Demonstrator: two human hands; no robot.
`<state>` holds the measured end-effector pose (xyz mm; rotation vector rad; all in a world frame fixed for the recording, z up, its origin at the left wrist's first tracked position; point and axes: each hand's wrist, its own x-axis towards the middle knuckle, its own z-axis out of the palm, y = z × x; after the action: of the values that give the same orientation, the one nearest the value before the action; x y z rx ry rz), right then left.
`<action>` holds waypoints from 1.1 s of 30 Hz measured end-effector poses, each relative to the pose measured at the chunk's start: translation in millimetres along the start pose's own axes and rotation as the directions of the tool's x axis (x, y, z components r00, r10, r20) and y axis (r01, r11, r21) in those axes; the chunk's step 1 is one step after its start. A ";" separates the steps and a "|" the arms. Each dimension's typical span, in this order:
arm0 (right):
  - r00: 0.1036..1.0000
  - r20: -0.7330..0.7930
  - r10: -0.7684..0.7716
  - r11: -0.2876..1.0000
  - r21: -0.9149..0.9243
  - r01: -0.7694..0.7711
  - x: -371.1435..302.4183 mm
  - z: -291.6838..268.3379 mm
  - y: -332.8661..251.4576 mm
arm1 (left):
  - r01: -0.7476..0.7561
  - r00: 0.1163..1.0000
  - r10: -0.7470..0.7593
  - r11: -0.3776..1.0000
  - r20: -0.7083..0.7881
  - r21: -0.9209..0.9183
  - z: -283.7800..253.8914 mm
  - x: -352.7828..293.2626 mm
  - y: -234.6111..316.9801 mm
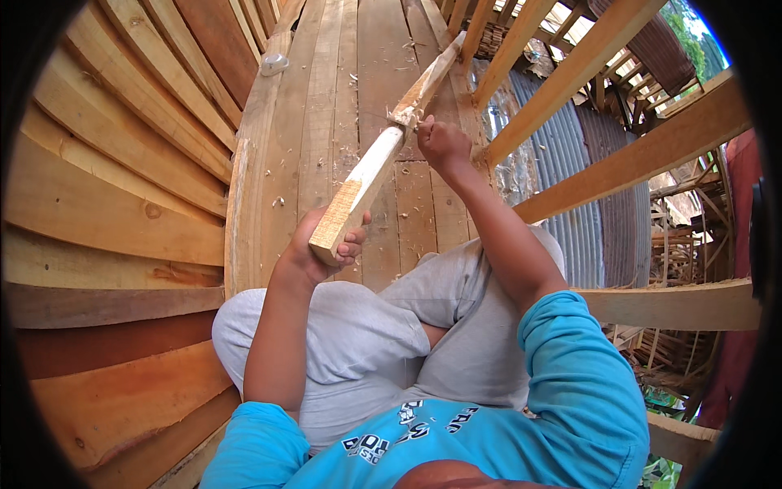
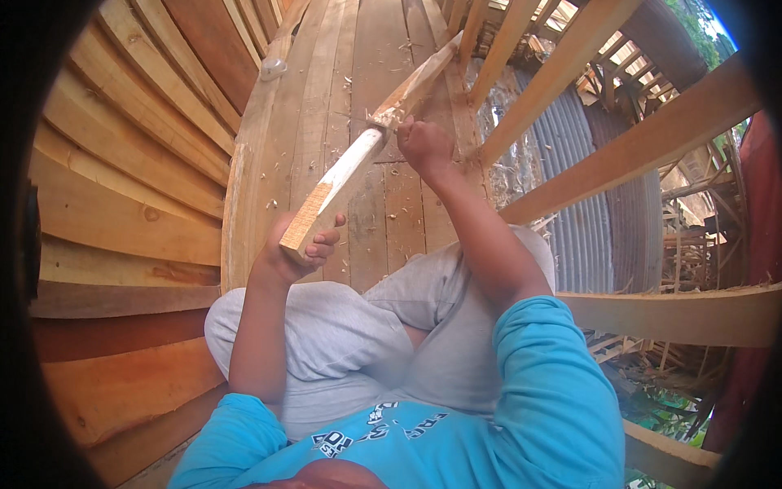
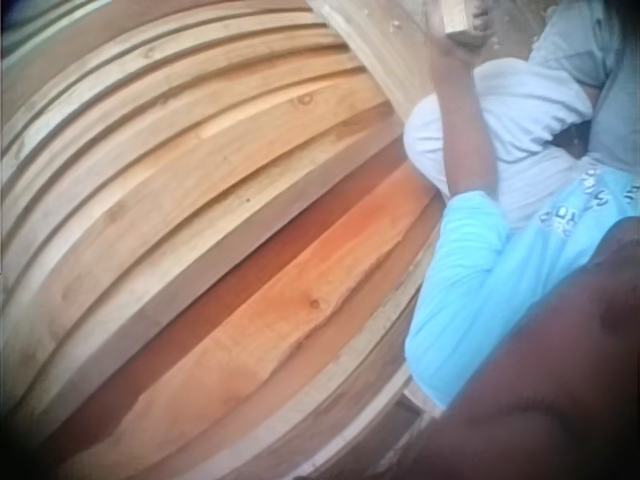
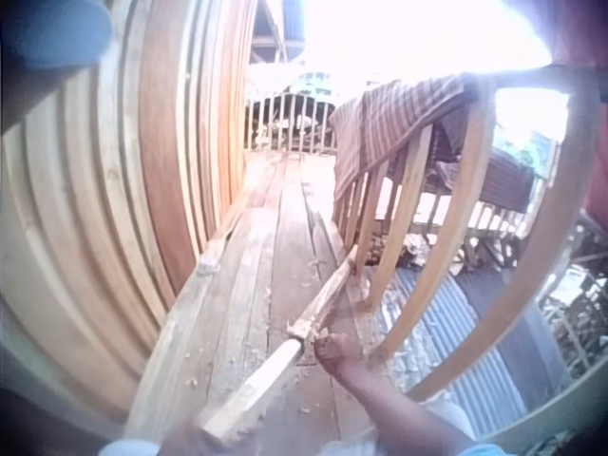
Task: The person sits cross-legged on a wooden floor and uses a knife to shave and shape a rectangular wooden plank. They repeatedly scrape the surface, removing thin wood shavings and gradually refining the plank's edges.
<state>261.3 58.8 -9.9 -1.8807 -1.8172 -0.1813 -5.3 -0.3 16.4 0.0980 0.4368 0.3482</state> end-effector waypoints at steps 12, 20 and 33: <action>0.956 -0.169 -0.241 0.964 0.075 0.256 -7.5 14.0 -0.3 | 0.076 0.970 -0.018 0.970 0.244 -0.230 -2.5 -3.2 1.5; 0.991 0.002 0.136 0.990 0.019 -0.136 1.9 20.6 31.2 | 0.149 0.945 -0.033 0.928 0.325 -0.342 1.7 -1.3 -2.8; 0.979 -0.005 -0.205 0.951 0.237 0.201 -24.5 -16.5 -46.1 | 0.114 0.940 0.051 0.885 0.336 -0.451 14.7 -9.7 4.6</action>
<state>218.7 28.1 5.9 -1.5377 -1.9509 -0.0156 -8.6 0.3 34.3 -0.3179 0.0011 0.3872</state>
